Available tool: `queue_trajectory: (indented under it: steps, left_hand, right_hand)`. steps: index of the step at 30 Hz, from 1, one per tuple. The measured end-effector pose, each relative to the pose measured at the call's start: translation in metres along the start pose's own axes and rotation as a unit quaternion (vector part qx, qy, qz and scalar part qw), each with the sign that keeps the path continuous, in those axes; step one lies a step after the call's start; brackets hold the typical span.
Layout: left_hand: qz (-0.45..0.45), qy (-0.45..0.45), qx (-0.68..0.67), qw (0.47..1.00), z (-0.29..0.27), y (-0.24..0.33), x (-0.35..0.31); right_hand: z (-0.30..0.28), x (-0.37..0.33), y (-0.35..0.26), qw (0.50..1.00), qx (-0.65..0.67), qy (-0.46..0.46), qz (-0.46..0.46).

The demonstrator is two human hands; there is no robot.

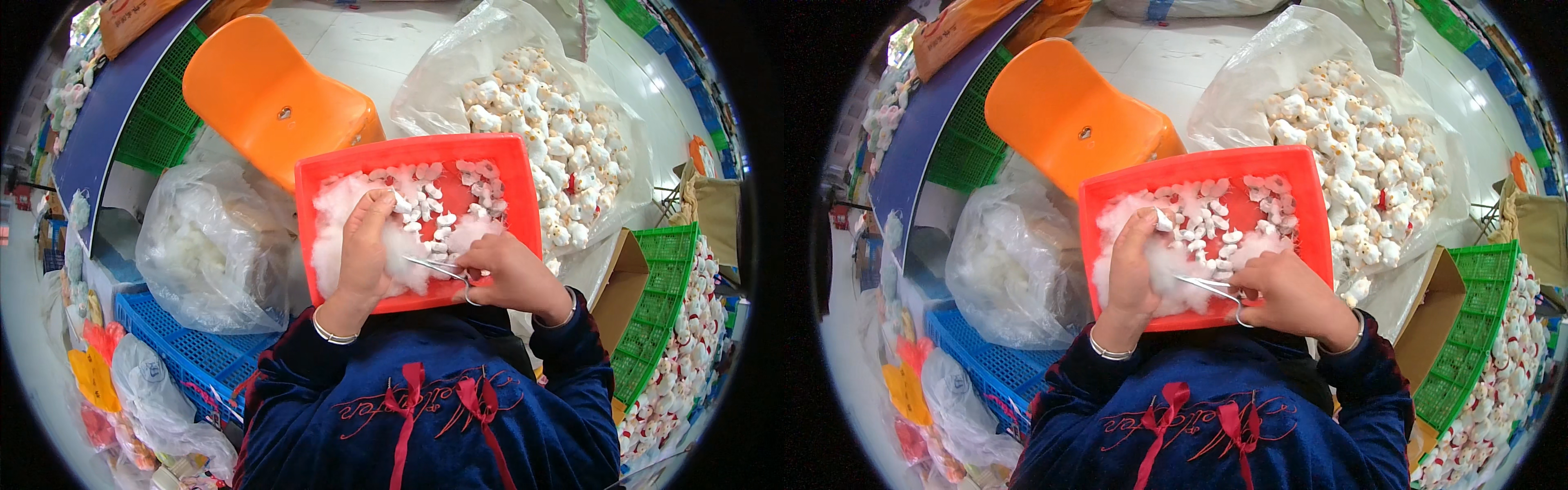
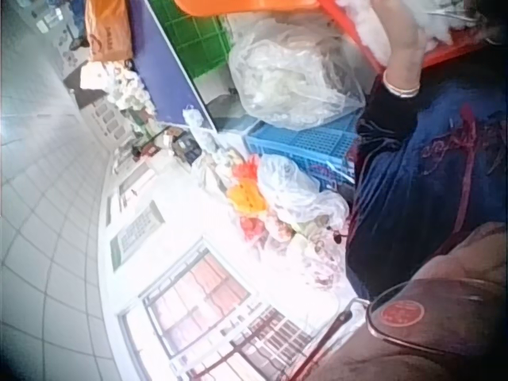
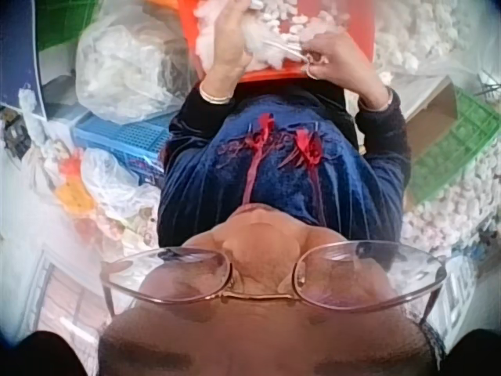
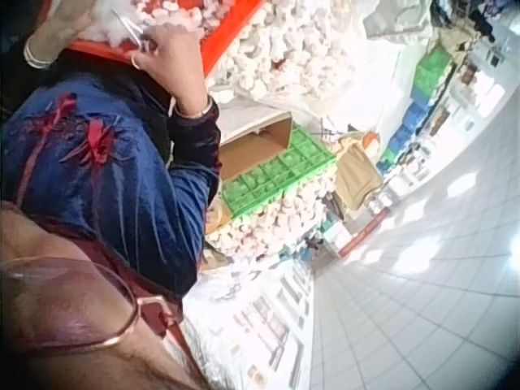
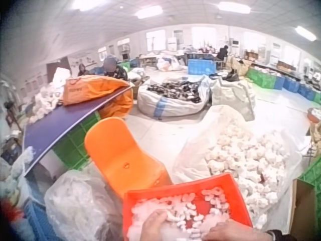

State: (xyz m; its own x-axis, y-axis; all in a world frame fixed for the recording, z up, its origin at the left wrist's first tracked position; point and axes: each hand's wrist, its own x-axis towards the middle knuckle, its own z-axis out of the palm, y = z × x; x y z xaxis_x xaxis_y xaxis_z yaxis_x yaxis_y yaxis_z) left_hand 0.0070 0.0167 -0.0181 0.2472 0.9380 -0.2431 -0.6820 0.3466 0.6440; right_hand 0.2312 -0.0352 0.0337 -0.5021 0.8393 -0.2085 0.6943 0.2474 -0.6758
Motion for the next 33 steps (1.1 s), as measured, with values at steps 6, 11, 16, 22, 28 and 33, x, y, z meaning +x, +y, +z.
queue_trajectory:
  steps: [6,11,16,22,28,33]
  left_hand:
    - [0.008,0.016,0.077,0.997,-0.021,0.004,0.009]
    - [0.033,0.007,0.17,0.985,-0.012,0.004,0.006]
    - [0.038,-0.027,0.253,0.966,-0.008,0.0,0.001]
    - [0.032,-0.066,0.247,0.966,-0.009,0.002,-0.001]
    - [-0.078,-0.134,0.246,0.957,-0.004,0.007,0.0]
    - [-0.03,-0.09,0.248,0.964,-0.01,0.018,0.003]
  right_hand:
    - [-0.025,-0.028,0.015,0.966,0.238,0.095,0.044]
    - [-0.016,-0.028,0.02,0.988,0.045,0.146,0.04]
    - [-0.017,-0.023,0.008,0.992,0.007,0.121,0.022]
    - [-0.016,-0.019,0.009,0.992,-0.03,0.121,0.038]
    - [-0.014,-0.015,0.006,0.993,-0.035,0.109,0.017]
    - [-0.025,-0.027,0.016,0.993,-0.045,0.108,0.02]
